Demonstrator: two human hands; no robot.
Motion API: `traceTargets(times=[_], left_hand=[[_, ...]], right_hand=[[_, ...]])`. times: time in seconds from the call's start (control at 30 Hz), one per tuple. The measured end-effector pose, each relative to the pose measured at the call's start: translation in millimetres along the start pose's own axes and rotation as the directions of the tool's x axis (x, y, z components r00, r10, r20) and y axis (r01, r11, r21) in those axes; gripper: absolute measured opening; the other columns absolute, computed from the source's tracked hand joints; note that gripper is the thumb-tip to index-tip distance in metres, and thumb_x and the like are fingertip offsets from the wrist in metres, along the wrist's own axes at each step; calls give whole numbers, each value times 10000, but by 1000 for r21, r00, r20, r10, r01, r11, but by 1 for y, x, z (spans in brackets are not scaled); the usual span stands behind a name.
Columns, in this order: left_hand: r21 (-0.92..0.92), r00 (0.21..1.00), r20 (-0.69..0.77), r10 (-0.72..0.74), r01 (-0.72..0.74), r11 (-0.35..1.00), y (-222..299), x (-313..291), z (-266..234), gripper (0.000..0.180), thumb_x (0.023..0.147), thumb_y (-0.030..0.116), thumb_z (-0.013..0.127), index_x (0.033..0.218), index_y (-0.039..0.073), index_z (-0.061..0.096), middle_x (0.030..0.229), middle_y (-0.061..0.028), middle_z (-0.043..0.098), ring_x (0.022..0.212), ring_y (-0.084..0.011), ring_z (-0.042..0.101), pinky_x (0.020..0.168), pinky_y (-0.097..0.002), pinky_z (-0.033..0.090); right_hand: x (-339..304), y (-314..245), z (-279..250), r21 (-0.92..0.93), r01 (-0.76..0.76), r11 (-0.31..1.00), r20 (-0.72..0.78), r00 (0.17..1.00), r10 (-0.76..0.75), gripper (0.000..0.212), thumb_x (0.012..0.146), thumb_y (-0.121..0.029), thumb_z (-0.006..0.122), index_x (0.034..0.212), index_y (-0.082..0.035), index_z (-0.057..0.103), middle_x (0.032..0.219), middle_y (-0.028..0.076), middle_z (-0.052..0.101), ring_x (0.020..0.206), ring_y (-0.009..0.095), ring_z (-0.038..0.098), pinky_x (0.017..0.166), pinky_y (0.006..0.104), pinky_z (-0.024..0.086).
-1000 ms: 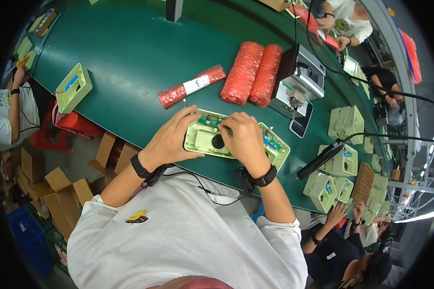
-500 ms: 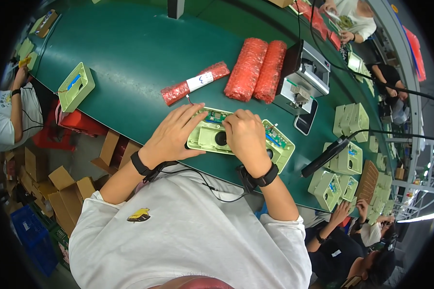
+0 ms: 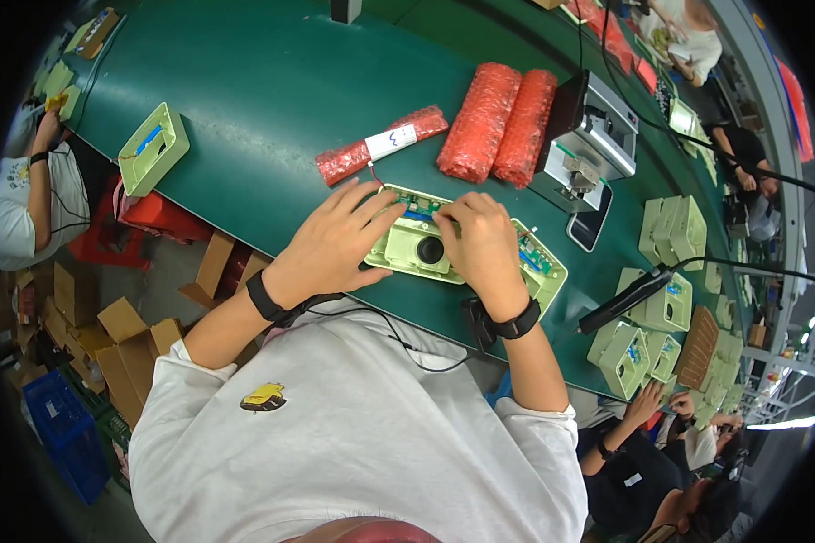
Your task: The person picks up a circuit board and places it into a plastic housing. They then use an electric screwdriver to secure the board to the housing before setting the tool down and moving the assembly aside.
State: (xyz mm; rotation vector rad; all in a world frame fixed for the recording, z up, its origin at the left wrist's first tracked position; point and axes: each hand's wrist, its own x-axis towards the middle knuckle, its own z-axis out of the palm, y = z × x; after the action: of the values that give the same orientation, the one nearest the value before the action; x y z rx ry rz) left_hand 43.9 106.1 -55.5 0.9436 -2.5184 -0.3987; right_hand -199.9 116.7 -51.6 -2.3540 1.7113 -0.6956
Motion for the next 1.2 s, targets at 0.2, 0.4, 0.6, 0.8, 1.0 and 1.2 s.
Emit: traceTargets(times=[0.2,0.4,0.6,0.8,1.0,1.2], left_hand=[[92,997,77,1,-8,996,6,4,-1,715,725,242,917,1332,30,605,1388,-148,574,1324,-356,527,1181,-513,422],[99,998,61,-5,-1,995,6,-1,5,653,722,237,918,1259,32,609,1338,-137,586,1311,-353,530,1173,-505,423],[83,995,95,-32,24,996,8,4,2,786,717,241,920,1386,13,578,1329,-143,571,1292,-346,527,1151,-485,430],[146,985,165,-56,32,989,11,12,7,938,700,285,931,1493,-3,521,1349,-154,550,1297,-345,513,1152,-462,410],[151,975,179,-134,108,983,41,24,-11,1025,713,364,935,1562,44,458,1522,-185,482,1389,-373,459,1200,-564,327],[33,969,215,124,-134,990,65,71,16,1125,698,370,947,1633,105,379,1612,-176,434,1476,-396,405,1263,-644,234]], right_hand=[[-1,-2,2,-98,29,995,-16,999,-31,83,848,-129,801,810,-61,770,823,62,675,838,267,650,771,417,480],[2,-1,2,-212,74,974,8,997,-74,72,837,-144,812,817,-82,782,816,43,682,824,250,645,770,401,449],[6,-5,3,-376,95,922,103,993,-60,58,841,-159,806,836,-102,793,821,29,688,833,236,651,773,406,442],[-2,-1,-21,-108,-10,994,-92,996,0,124,842,-162,826,947,-101,798,952,61,716,930,250,675,865,399,464],[-98,90,-115,-496,-764,413,-833,553,25,621,809,-230,904,1317,10,640,1170,206,698,1073,364,668,908,445,545],[-146,145,-106,402,-811,425,-519,181,835,579,967,-300,800,1344,47,530,1025,153,659,901,262,672,780,384,557]])
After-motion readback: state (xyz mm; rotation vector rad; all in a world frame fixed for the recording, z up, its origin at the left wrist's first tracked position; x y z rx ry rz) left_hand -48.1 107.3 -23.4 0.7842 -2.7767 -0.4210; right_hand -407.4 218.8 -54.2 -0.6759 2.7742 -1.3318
